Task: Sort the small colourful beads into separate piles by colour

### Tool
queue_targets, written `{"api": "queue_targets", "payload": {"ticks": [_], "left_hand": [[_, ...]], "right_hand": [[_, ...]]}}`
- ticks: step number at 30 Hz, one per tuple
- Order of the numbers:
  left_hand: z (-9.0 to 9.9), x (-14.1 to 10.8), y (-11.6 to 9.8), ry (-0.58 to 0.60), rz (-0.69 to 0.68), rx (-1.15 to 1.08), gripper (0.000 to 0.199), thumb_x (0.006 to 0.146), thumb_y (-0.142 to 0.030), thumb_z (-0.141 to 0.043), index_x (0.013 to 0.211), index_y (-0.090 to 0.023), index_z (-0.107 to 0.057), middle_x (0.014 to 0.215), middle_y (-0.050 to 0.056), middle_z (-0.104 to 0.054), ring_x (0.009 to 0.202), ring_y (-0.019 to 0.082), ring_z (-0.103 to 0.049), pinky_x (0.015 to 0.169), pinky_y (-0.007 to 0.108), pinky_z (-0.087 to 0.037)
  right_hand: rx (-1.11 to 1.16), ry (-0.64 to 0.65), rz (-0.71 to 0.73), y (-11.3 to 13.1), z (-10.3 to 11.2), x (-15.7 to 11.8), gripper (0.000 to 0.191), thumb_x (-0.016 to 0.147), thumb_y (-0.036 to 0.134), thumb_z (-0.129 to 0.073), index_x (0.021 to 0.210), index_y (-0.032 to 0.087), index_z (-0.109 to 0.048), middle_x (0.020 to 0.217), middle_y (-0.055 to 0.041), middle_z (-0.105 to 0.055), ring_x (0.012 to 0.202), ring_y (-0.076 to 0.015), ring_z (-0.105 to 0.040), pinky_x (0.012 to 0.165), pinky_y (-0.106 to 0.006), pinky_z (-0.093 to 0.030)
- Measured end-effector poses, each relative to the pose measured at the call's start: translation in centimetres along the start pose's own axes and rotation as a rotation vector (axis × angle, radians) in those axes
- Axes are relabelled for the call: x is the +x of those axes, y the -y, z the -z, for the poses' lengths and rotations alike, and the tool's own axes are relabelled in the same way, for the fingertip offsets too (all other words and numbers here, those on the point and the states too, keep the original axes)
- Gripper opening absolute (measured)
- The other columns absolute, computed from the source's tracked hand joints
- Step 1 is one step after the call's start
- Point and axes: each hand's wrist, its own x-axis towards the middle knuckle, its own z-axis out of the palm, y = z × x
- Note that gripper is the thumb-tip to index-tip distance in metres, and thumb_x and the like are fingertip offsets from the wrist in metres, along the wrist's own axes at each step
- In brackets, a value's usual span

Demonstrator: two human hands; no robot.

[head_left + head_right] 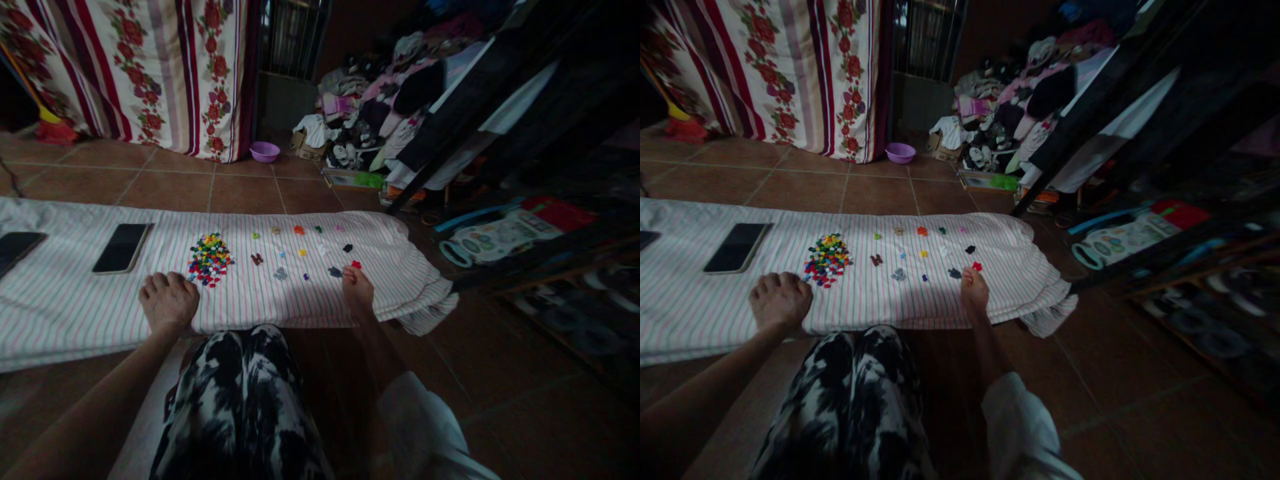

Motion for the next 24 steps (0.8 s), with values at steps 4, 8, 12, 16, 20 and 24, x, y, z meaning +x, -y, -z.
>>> {"api": "queue_targets", "payload": {"ticks": [4, 8, 12, 16, 20, 24], "left_hand": [[-0.2, 0.1, 0.0, -0.012, 0.004, -0.002, 0.042, 0.084, -0.036, -0.028, 0.096, -0.01, -0.058, 0.105, 0.019, -0.056, 0.111, 0.032, -0.046, 0.09, 0.043, -0.035], [0.0, 0.3, 0.0, 0.022, 0.024, -0.035, 0.041, 0.083, -0.035, -0.029, 0.097, -0.01, -0.058, 0.107, 0.02, -0.056, 0.112, 0.033, -0.046, 0.092, 0.045, -0.034], [-0.1, 0.3, -0.1, 0.028, 0.038, -0.035, 0.04, 0.084, -0.035, -0.03, 0.098, -0.01, -0.057, 0.11, 0.02, -0.056, 0.118, 0.034, -0.043, 0.096, 0.046, -0.033], [-0.2, 0.3, 0.0, 0.014, 0.034, -0.025, 0.038, 0.085, -0.035, -0.031, 0.099, -0.01, -0.056, 0.114, 0.02, -0.055, 0.121, 0.035, -0.042, 0.098, 0.046, -0.031], [-0.1, 0.2, 0.0, 0.013, 0.038, -0.037, 0.037, 0.085, -0.034, -0.032, 0.1, -0.009, -0.057, 0.116, 0.021, -0.054, 0.12, 0.034, -0.043, 0.097, 0.046, -0.032], [0.1, 0.3, 0.0, 0.011, 0.036, -0.048, 0.037, 0.085, -0.033, -0.033, 0.1, -0.009, -0.057, 0.116, 0.021, -0.055, 0.12, 0.034, -0.042, 0.097, 0.046, -0.031]], "right_hand": [[-0.021, 0.003, -0.01, 0.3, 0.1, 0.0, 0.036, 0.071, 0.026, -0.042, 0.097, 0.018, -0.066, 0.091, -0.0075, -0.071, 0.09, -0.022, -0.065, 0.091, -0.038, -0.048], [-0.018, 0.005, -0.007, 0.1, 0.3, 0.1, 0.034, 0.07, 0.028, -0.045, 0.096, 0.019, -0.066, 0.091, -0.0075, -0.071, 0.087, -0.0215, -0.065, 0.087, -0.037, -0.049], [-0.087, -0.031, 0.034, 0.7, 0.7, 0.1, 0.034, 0.069, 0.03, -0.047, 0.093, 0.018, -0.067, 0.092, -0.0094, -0.07, 0.087, -0.0239, -0.063, 0.085, -0.039, -0.048], [-0.139, -0.116, 0.121, 3.5, 0.6, -0.2, 0.035, 0.072, 0.033, -0.045, 0.092, 0.016, -0.068, 0.091, -0.0125, -0.066, 0.085, -0.0251, -0.059, 0.081, -0.04, -0.047], [0.025, 0.021, 0.227, 8.3, -1.5, -1.4, 0.034, 0.075, 0.036, -0.048, 0.094, 0.016, -0.068, 0.086, -0.0086, -0.064, 0.073, -0.0198, -0.057, 0.075, -0.036, -0.049], [0.246, 0.286, 0.373, 13.4, -5.6, -3.4, 0.027, 0.08, 0.035, -0.049, 0.091, 0.019, -0.068, 0.082, -0.0048, -0.063, 0.069, -0.0161, -0.058, 0.068, -0.03, -0.05]]}}
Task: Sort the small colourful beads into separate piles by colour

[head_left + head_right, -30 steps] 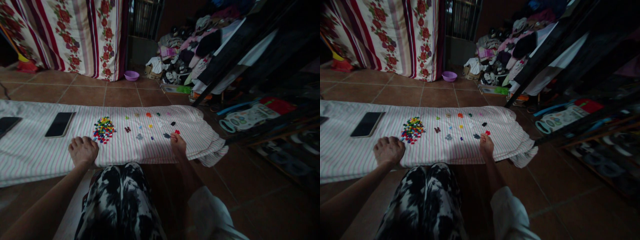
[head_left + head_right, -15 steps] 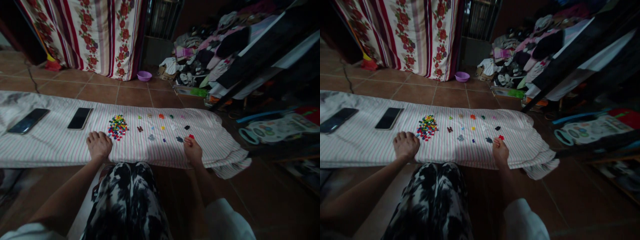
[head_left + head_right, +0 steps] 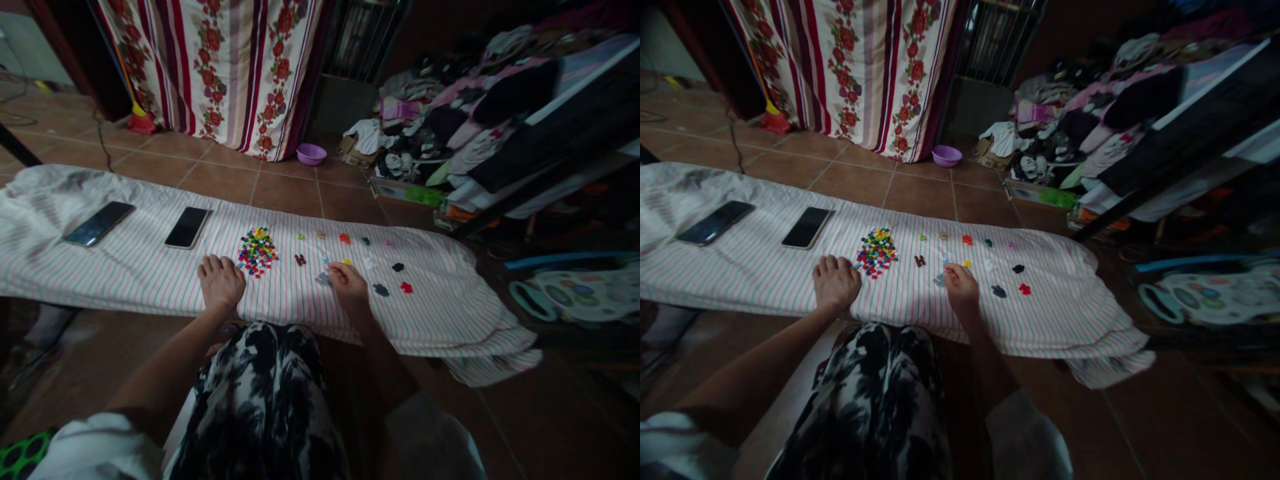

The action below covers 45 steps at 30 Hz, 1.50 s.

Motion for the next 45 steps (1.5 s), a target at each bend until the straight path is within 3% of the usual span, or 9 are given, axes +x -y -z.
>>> {"api": "queue_targets", "payload": {"ticks": [3, 7, 12, 17, 27, 34, 40, 45], "left_hand": [[-0.1, 0.0, 0.0, -0.011, -0.009, 0.005, 0.037, 0.085, -0.033, -0.033, 0.099, -0.009, -0.057, 0.114, 0.021, -0.055, 0.12, 0.034, -0.042, 0.098, 0.046, -0.031], [-0.2, 0.1, 0.1, -0.015, -0.015, 0.007, 0.036, 0.085, -0.033, -0.033, 0.098, -0.01, -0.057, 0.111, 0.021, -0.056, 0.117, 0.034, -0.044, 0.096, 0.046, -0.032], [-0.1, 0.1, 0.1, -0.021, -0.021, 0.009, 0.036, 0.085, -0.033, -0.033, 0.097, -0.01, -0.057, 0.111, 0.021, -0.055, 0.116, 0.034, -0.045, 0.095, 0.046, -0.033], [-0.2, 0.1, 0.1, -0.024, -0.021, 0.009, 0.036, 0.086, -0.033, -0.033, 0.098, -0.01, -0.057, 0.113, 0.021, -0.055, 0.117, 0.034, -0.044, 0.096, 0.046, -0.032], [0.0, 0.0, 0.1, -0.011, -0.009, -0.003, 0.037, 0.086, -0.034, -0.032, 0.099, -0.01, -0.058, 0.115, 0.021, -0.055, 0.121, 0.035, -0.042, 0.096, 0.047, -0.031], [0.2, 0.0, 0.0, 0.004, -0.001, -0.002, 0.037, 0.085, -0.035, -0.033, 0.099, -0.011, -0.058, 0.114, 0.021, -0.056, 0.119, 0.034, -0.043, 0.095, 0.047, -0.032], [0.2, -0.1, 0.0, 0.001, -0.007, -0.012, 0.037, 0.085, -0.035, -0.031, 0.097, -0.011, -0.057, 0.108, 0.02, -0.056, 0.116, 0.033, -0.045, 0.095, 0.047, -0.033], [0.0, -0.2, 0.1, -0.022, -0.023, 0.004, 0.039, 0.085, -0.036, -0.03, 0.097, -0.01, -0.057, 0.106, 0.02, -0.055, 0.113, 0.033, -0.046, 0.094, 0.046, -0.034]], "right_hand": [[0.038, 0.151, 0.061, 2.2, -4.1, 0.7, 0.022, 0.081, 0.028, -0.049, 0.091, 0.02, -0.068, 0.085, -0.0047, -0.064, 0.071, -0.0153, -0.06, 0.069, -0.028, -0.051], [-0.077, 0.28, 0.03, 4.0, -8.1, 1.7, 0.024, 0.081, 0.018, -0.049, 0.097, 0.02, -0.067, 0.092, -0.0052, -0.064, 0.08, -0.0154, -0.061, 0.078, -0.027, -0.05], [-0.316, 0.337, -0.03, 5.8, -10.2, 2.3, 0.026, 0.085, 0.018, -0.049, 0.105, 0.022, -0.065, 0.101, -0.0058, -0.065, 0.095, -0.0183, -0.059, 0.085, -0.029, -0.045], [-0.438, 0.386, -0.084, 6.6, -11.1, 2.3, 0.019, 0.089, 0.026, -0.05, 0.102, 0.025, -0.064, 0.1, -0.0036, -0.066, 0.095, -0.0173, -0.06, 0.082, -0.028, -0.042], [-0.291, 0.275, -0.029, 5.5, -11.6, 1.9, 0.006, 0.086, 0.023, -0.055, 0.088, 0.023, -0.061, 0.092, -0.0049, -0.064, 0.09, -0.0183, -0.058, 0.079, -0.029, -0.042], [-0.156, 0.214, 0.026, 5.2, -11.4, 1.3, 0.009, 0.086, 0.02, -0.05, 0.088, 0.022, -0.058, 0.089, -0.0033, -0.063, 0.088, -0.0171, -0.057, 0.083, -0.029, -0.044], [-0.111, 0.153, 0.014, 4.5, -9.7, 0.5, 0.019, 0.082, 0.015, -0.046, 0.092, 0.022, -0.06, 0.093, -0.0041, -0.062, 0.088, -0.0171, -0.058, 0.085, -0.03, -0.046], [-0.008, 0.045, 0.026, 2.8, -6.5, -1.0, 0.023, 0.081, 0.014, -0.041, 0.091, 0.02, -0.061, 0.093, -0.0054, -0.061, 0.086, -0.0158, -0.059, 0.082, -0.028, -0.049]]}}
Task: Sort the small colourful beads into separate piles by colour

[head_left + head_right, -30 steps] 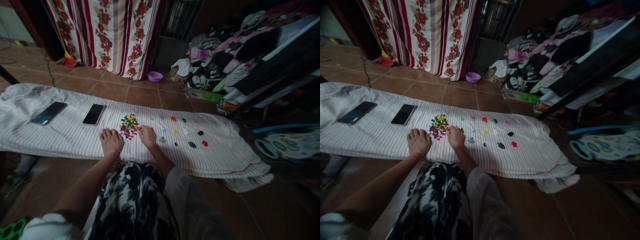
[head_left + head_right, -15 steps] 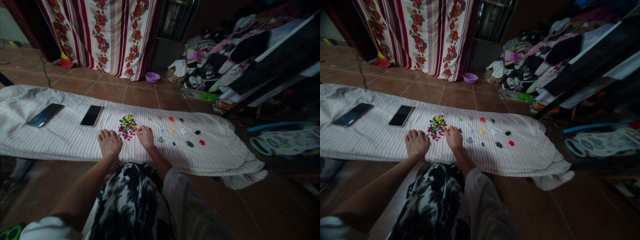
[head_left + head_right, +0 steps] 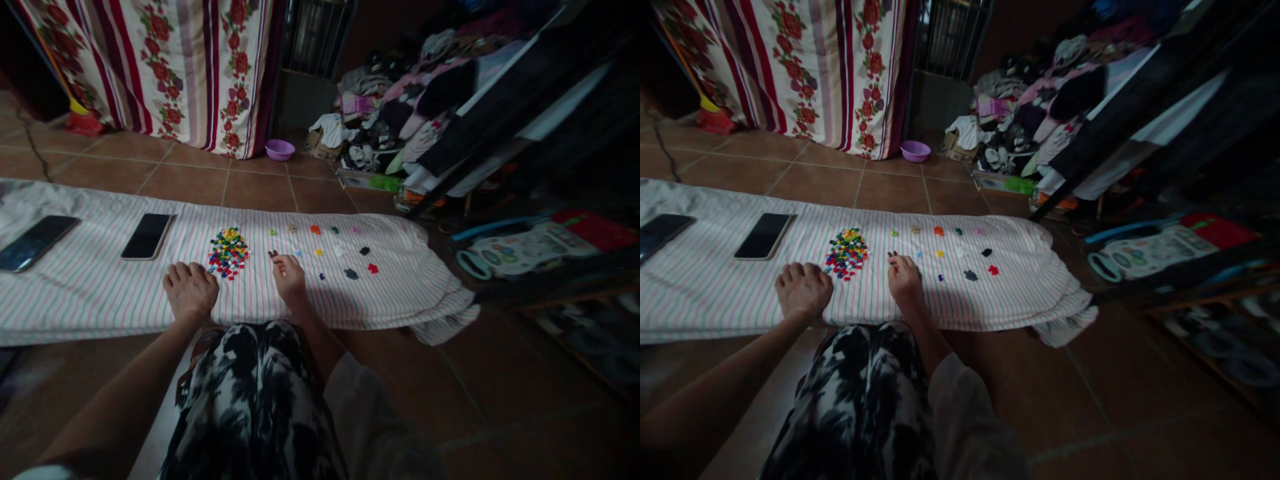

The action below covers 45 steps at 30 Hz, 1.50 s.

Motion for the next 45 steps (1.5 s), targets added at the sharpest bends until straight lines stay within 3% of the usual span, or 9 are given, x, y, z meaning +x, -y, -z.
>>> {"api": "queue_targets", "payload": {"ticks": [5, 10, 16, 23, 27, 37, 45], "left_hand": [[-0.2, -0.1, 0.1, -0.015, -0.014, 0.016, 0.04, 0.085, -0.036, -0.029, 0.096, -0.01, -0.057, 0.105, 0.019, -0.055, 0.111, 0.033, -0.046, 0.092, 0.045, -0.034], [-0.1, -0.1, 0.0, -0.006, -0.009, 0.023, 0.039, 0.085, -0.036, -0.03, 0.097, -0.011, -0.057, 0.106, 0.019, -0.055, 0.112, 0.033, -0.046, 0.092, 0.044, -0.034], [-0.2, -0.1, 0.1, -0.01, -0.01, 0.023, 0.04, 0.085, -0.036, -0.029, 0.096, -0.011, -0.058, 0.104, 0.018, -0.056, 0.111, 0.032, -0.046, 0.092, 0.044, -0.035], [-0.3, -0.1, 0.0, -0.001, -0.001, 0.018, 0.039, 0.084, -0.037, -0.03, 0.097, -0.012, -0.057, 0.105, 0.019, -0.056, 0.111, 0.032, -0.046, 0.092, 0.045, -0.035], [-0.3, 0.0, 0.0, 0.004, 0.005, -0.009, 0.039, 0.084, -0.037, -0.03, 0.097, -0.012, -0.057, 0.106, 0.019, -0.055, 0.113, 0.033, -0.046, 0.093, 0.047, -0.034], [-0.4, 0.0, 0.0, 0.003, 0.002, 0.003, 0.041, 0.084, -0.037, -0.028, 0.096, -0.011, -0.057, 0.105, 0.019, -0.055, 0.113, 0.033, -0.045, 0.092, 0.046, -0.035], [-0.4, 0.0, 0.0, 0.001, -0.003, -0.009, 0.041, 0.084, -0.036, -0.03, 0.098, -0.009, -0.058, 0.106, 0.02, -0.055, 0.112, 0.033, -0.045, 0.092, 0.046, -0.034]], "right_hand": [[-0.012, -0.22, -0.061, -2.7, 5.0, -1.8, 0.024, 0.079, 0.018, -0.041, 0.087, 0.02, -0.063, 0.089, -0.0064, -0.063, 0.084, -0.018, -0.059, 0.081, -0.032, -0.05], [-0.136, -0.385, -0.181, -7.2, 10.2, -2.8, 0.026, 0.076, 0.024, -0.042, 0.086, 0.019, -0.066, 0.087, -0.0067, -0.066, 0.083, -0.0196, -0.06, 0.082, -0.036, -0.049], [-0.223, -0.432, -0.285, -12.4, 13.7, -2.7, 0.032, 0.075, 0.03, -0.042, 0.09, 0.017, -0.068, 0.089, -0.0067, -0.068, 0.085, -0.0204, -0.063, 0.083, -0.037, -0.049], [-0.214, -0.374, -0.298, -14.5, 14.0, -1.8, 0.035, 0.075, 0.034, -0.043, 0.089, 0.016, -0.069, 0.091, -0.0094, -0.07, 0.088, -0.0223, -0.065, 0.086, -0.039, -0.049], [-0.232, -0.3, -0.32, -14.6, 13.8, -1.7, 0.034, 0.075, 0.033, -0.043, 0.089, 0.017, -0.07, 0.091, -0.0094, -0.072, 0.088, -0.0216, -0.065, 0.087, -0.039, -0.048], [-0.169, -0.253, -0.303, -14.6, 14.0, -1.9, 0.037, 0.078, 0.037, -0.044, 0.094, 0.016, -0.07, 0.095, -0.0106, -0.072, 0.091, -0.0209, -0.064, 0.087, -0.038, -0.048], [-0.324, -0.192, -0.151, -14.2, 13.7, -1.7, 0.034, 0.075, 0.041, -0.051, 0.091, 0.017, -0.068, 0.094, -0.0101, -0.069, 0.09, -0.0225, -0.06, 0.091, -0.043, -0.042]]}}
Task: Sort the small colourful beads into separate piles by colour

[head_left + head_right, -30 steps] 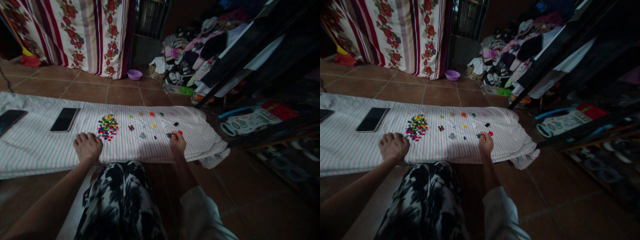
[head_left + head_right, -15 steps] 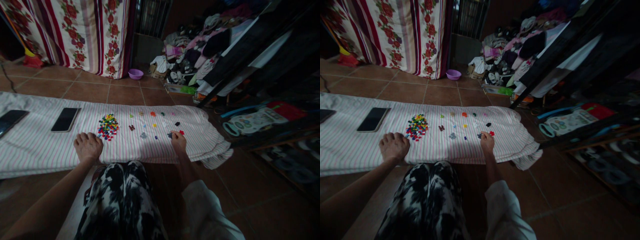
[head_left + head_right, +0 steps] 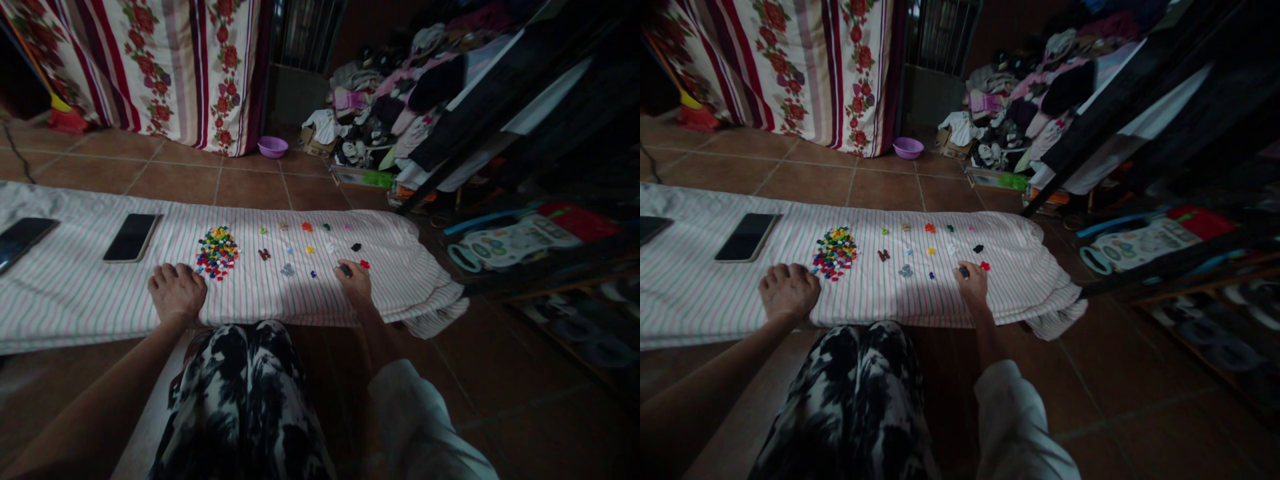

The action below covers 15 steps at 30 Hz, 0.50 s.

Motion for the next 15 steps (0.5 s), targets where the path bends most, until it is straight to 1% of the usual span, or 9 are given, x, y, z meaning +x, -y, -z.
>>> {"api": "queue_targets", "payload": {"ticks": [5, 11, 15], "left_hand": [[0.03, -0.01, -0.01, 0.012, -0.001, 0.013, 0.043, 0.085, -0.037, -0.029, 0.099, -0.009, -0.058, 0.106, 0.019, -0.054, 0.113, 0.033, -0.045, 0.093, 0.045, -0.034], [0.39, -0.03, -0.2, 0.011, -0.001, 0.043, 0.041, 0.085, -0.036, -0.029, 0.098, -0.009, -0.058, 0.108, 0.019, -0.055, 0.113, 0.032, -0.045, 0.093, 0.043, -0.034], [0.51, -0.01, -0.23, 0.009, -0.002, 0.058, 0.04, 0.085, -0.037, -0.03, 0.096, -0.01, -0.058, 0.105, 0.018, -0.055, 0.111, 0.032, -0.046, 0.092, 0.043, -0.035]], "right_hand": [[-0.04, -0.007, 0.051, 0.12, -0.22, -0.13, 0.03, 0.078, 0.039, -0.048, 0.088, 0.019, -0.068, 0.091, -0.0085, -0.068, 0.091, -0.0224, -0.057, 0.092, -0.043, -0.039], [-0.036, -0.009, 0.093, -0.1, -0.42, -0.16, 0.025, 0.078, 0.034, -0.045, 0.082, 0.02, -0.066, 0.085, -0.0064, -0.067, 0.087, -0.0217, -0.058, 0.089, -0.04, -0.04], [-0.037, -0.012, 0.104, -0.22, -0.52, -0.2, 0.024, 0.078, 0.03, -0.044, 0.082, 0.02, -0.066, 0.085, -0.0062, -0.067, 0.087, -0.0212, -0.058, 0.089, -0.04, -0.04]]}}
